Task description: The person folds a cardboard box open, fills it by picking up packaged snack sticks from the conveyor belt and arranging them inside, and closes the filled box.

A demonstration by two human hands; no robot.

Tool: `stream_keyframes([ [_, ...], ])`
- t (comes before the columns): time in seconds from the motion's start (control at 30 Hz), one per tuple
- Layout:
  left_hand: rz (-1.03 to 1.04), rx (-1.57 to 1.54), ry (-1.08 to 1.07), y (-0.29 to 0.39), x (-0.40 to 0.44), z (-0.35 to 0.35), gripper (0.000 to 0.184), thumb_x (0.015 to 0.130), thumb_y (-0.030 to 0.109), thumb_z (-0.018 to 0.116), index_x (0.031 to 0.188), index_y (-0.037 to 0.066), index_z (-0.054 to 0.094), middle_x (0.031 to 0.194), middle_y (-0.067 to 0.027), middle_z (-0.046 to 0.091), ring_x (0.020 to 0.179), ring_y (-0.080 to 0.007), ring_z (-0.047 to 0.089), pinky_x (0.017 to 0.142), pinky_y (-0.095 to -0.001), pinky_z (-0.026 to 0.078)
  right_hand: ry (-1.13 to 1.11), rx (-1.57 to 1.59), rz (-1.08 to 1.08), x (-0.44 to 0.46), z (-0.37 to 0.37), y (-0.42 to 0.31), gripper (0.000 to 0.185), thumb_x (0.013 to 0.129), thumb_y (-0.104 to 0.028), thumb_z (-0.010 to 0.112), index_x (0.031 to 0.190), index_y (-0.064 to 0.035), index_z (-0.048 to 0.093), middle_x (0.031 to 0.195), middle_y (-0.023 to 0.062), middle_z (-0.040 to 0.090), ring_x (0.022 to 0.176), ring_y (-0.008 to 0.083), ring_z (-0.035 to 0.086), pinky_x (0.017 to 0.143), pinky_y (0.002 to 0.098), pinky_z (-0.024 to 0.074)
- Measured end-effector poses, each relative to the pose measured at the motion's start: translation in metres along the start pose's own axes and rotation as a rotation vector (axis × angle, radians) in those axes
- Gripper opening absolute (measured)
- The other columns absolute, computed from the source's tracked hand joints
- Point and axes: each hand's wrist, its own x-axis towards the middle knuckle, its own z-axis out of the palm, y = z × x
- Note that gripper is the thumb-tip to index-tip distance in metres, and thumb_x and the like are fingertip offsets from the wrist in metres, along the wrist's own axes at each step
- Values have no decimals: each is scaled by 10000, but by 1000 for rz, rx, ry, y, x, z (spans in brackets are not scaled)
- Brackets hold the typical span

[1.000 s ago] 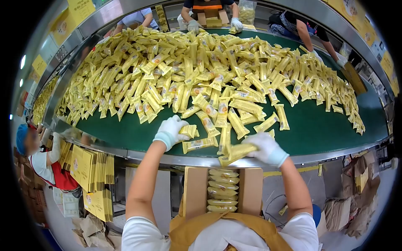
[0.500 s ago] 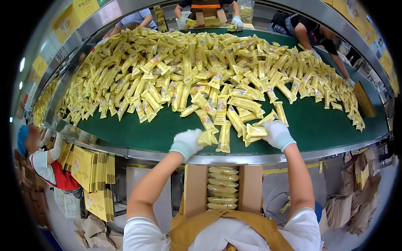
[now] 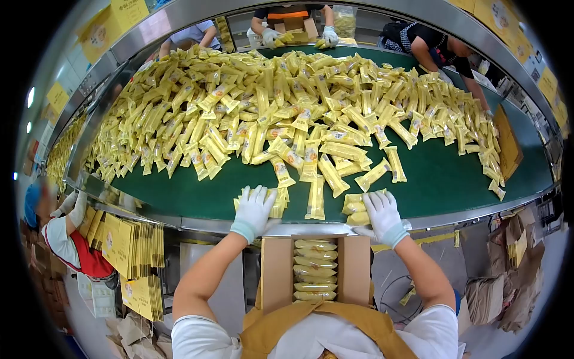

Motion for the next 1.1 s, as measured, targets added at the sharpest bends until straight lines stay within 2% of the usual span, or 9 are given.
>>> stream_keyframes([
  [0.2, -57, -164, -420, -16, 12, -31, 1116, 707, 695, 740, 1507, 22, 349, 1387, -200, 495, 1361, -352, 413, 1174, -471, 269, -459, -19, 166, 25, -20, 5, 1126, 590, -607, 835, 1421, 31, 422, 1209, 171, 567, 1128, 322, 521, 1003, 406, 385],
  [0.33, -1, -131, -29, -19, 3, 1, 1091, 622, 644, 822, 1422, 2, 449, 1316, -192, 523, 1259, -368, 474, 1071, -460, 376, -745, 16, 234, 68, -45, -3, 948, 565, -611, 850, 1244, 10, 622, 1196, 178, 618, 1180, 330, 513, 1020, 395, 359],
  [0.37, -18, -182, -64, -20, 3, 0, 1072, 625, 620, 832, 1417, 5, 453, 1292, -190, 536, 1235, -362, 496, 1064, -449, 387, -474, 58, 174, 67, -47, -4, 823, 578, -624, 836, 1103, -4, 703, 1155, 189, 661, 1112, 350, 581, 992, 407, 419],
  [0.5, -158, -364, -279, -14, 0, -15, 1016, 638, 579, 850, 1397, 14, 479, 1252, -202, 558, 1210, -350, 519, 1091, -435, 377, -404, 751, 361, 110, -64, 1, 873, 634, -646, 802, 1151, 44, 670, 1075, 229, 709, 968, 333, 685, 882, 384, 520],
  [0.6, -425, -756, -54, -17, 7, -13, 947, 694, 515, 857, 1398, 2, 487, 1243, -182, 606, 1148, -305, 610, 981, -417, 490, -384, 1111, 568, 138, -20, -10, 1000, 656, -698, 770, 1212, 120, 621, 1146, 277, 678, 1036, 347, 672, 929, 375, 504],
  [0.67, -554, -1903, 98, -23, 24, 4, 560, 887, 270, 767, 1319, -9, 544, 1134, -94, 684, 962, -171, 673, 852, -334, 555, -431, 915, 670, 155, 25, -16, 1122, 659, -751, 739, 1257, 182, 565, 1236, 326, 623, 1154, 391, 615, 985, 374, 476],
  [0.8, -709, -2220, 183, -4, 83, -5, 529, 901, 307, 750, 1297, 10, 565, 1092, -85, 686, 890, -171, 684, 770, -325, 569, -422, 529, 674, 169, 40, -52, 1202, 592, -755, 764, 1365, 129, 506, 1295, 348, 558, 1260, 441, 519, 1058, 372, 437],
  [0.97, -1045, -1354, -48, 14, 153, 20, 1248, 570, 717, 823, 1470, -47, 421, 1489, -262, 433, 1375, -330, 465, 1101, -416, 420, -459, 629, 522, 130, 21, -27, 1104, 611, -715, 775, 1336, 85, 544, 1343, 311, 529, 1246, 425, 529, 1056, 386, 447],
  [1.1, -982, -1328, -183, 10, 150, -13, 1193, 621, 695, 815, 1472, -43, 423, 1430, -250, 518, 1317, -328, 527, 1083, -379, 433, -708, 676, 407, 91, -4, 6, 1036, 624, -677, 789, 1320, 57, 561, 1348, 278, 521, 1238, 412, 528, 1047, 403, 451],
])
